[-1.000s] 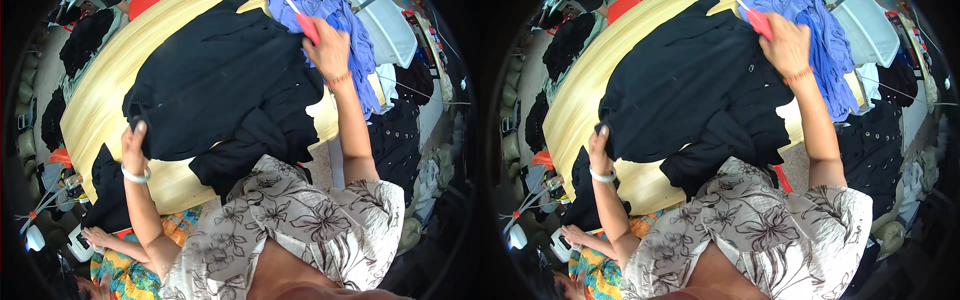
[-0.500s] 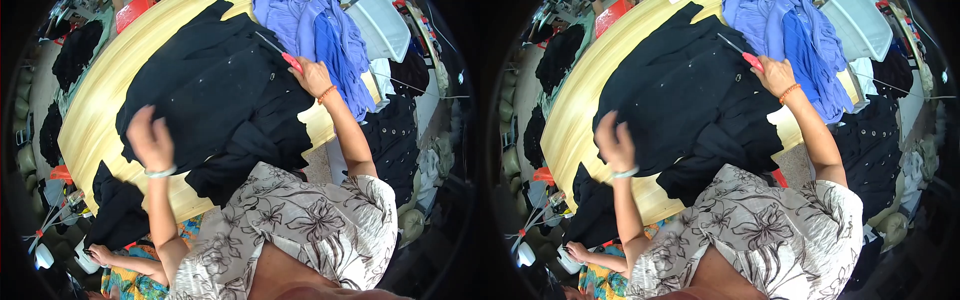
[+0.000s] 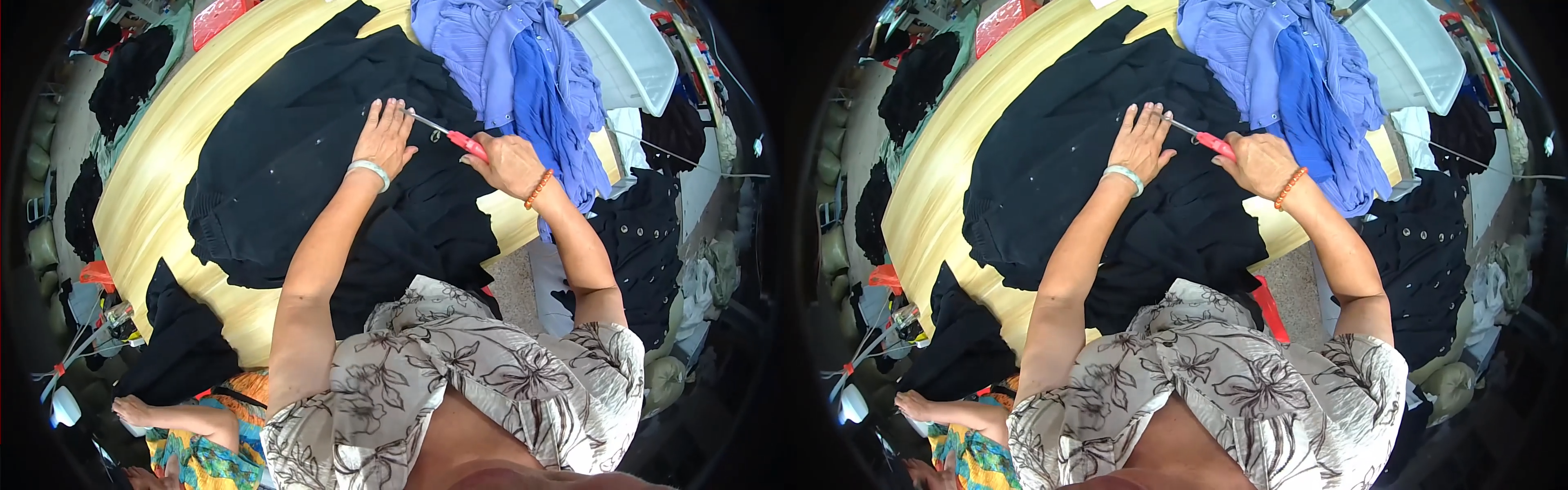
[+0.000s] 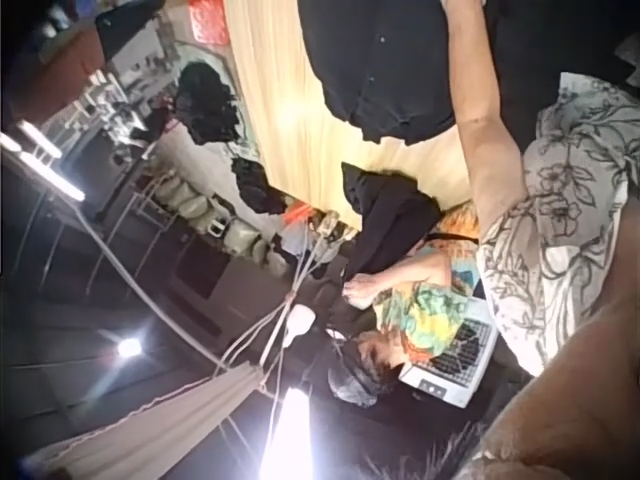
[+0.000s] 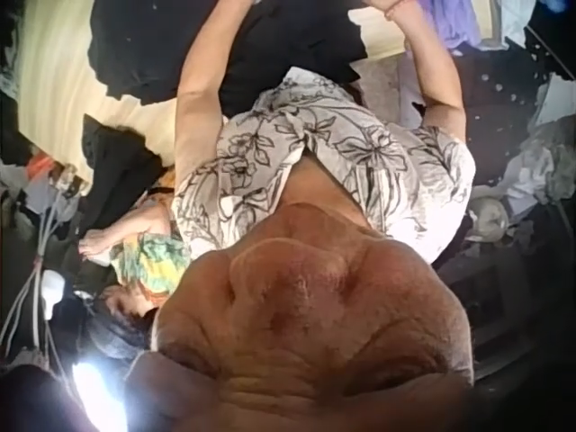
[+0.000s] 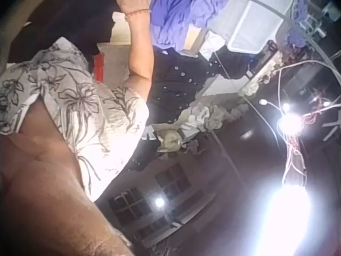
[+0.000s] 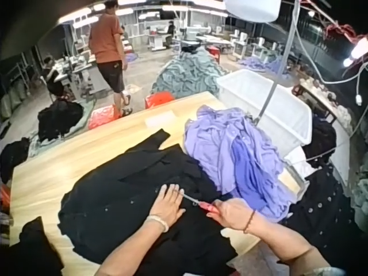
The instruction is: Trimming loose threads from black garments using scissors on a work table.
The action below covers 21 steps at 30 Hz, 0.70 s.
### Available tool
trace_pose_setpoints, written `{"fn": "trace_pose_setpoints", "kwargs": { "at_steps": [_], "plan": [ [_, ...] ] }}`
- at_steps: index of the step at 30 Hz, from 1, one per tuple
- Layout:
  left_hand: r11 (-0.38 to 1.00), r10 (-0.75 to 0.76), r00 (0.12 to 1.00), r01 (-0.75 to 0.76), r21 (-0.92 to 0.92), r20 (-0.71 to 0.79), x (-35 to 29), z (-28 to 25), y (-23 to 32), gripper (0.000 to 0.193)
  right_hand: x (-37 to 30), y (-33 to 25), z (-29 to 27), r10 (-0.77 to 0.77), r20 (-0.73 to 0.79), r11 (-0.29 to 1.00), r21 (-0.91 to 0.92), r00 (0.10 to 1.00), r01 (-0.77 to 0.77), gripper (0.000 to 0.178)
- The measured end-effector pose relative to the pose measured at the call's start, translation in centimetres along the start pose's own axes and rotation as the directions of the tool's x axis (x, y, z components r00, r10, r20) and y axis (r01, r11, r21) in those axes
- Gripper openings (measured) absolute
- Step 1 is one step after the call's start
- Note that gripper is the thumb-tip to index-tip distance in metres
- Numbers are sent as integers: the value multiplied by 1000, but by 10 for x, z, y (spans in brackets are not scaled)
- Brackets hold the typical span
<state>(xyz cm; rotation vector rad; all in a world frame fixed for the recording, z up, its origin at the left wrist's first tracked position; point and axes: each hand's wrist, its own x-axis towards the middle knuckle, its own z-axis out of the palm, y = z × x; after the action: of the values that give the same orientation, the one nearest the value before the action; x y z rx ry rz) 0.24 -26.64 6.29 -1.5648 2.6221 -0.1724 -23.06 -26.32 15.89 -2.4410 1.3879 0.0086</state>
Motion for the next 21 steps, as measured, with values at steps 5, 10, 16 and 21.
{"fn": "trace_pose_setpoints", "kwargs": {
  "at_steps": [5, 10, 16, 21],
  "plan": [
    [999, 34, 998, -34, 5, -58, -8, 14, -1, 67, 16, -46, -4, -206, -13, 975, 76, 978, 207, 34],
    [1000, 27, 986, -29, -6, -166, -17, 12, -1, 54, 22, -70, -8, -262, -21, 963, 55, 965, 262, 29],
    [964, -75, 973, 14, -267, -219, -48, -7, -8, 67, 5, -18, -10, 91, 3, 989, -119, 996, -90, 33],
    [960, -123, 977, 73, -269, -174, -80, -26, -13, 71, -7, -51, -21, 4, 62, 999, -53, 998, -1, 35]
  ]
}}
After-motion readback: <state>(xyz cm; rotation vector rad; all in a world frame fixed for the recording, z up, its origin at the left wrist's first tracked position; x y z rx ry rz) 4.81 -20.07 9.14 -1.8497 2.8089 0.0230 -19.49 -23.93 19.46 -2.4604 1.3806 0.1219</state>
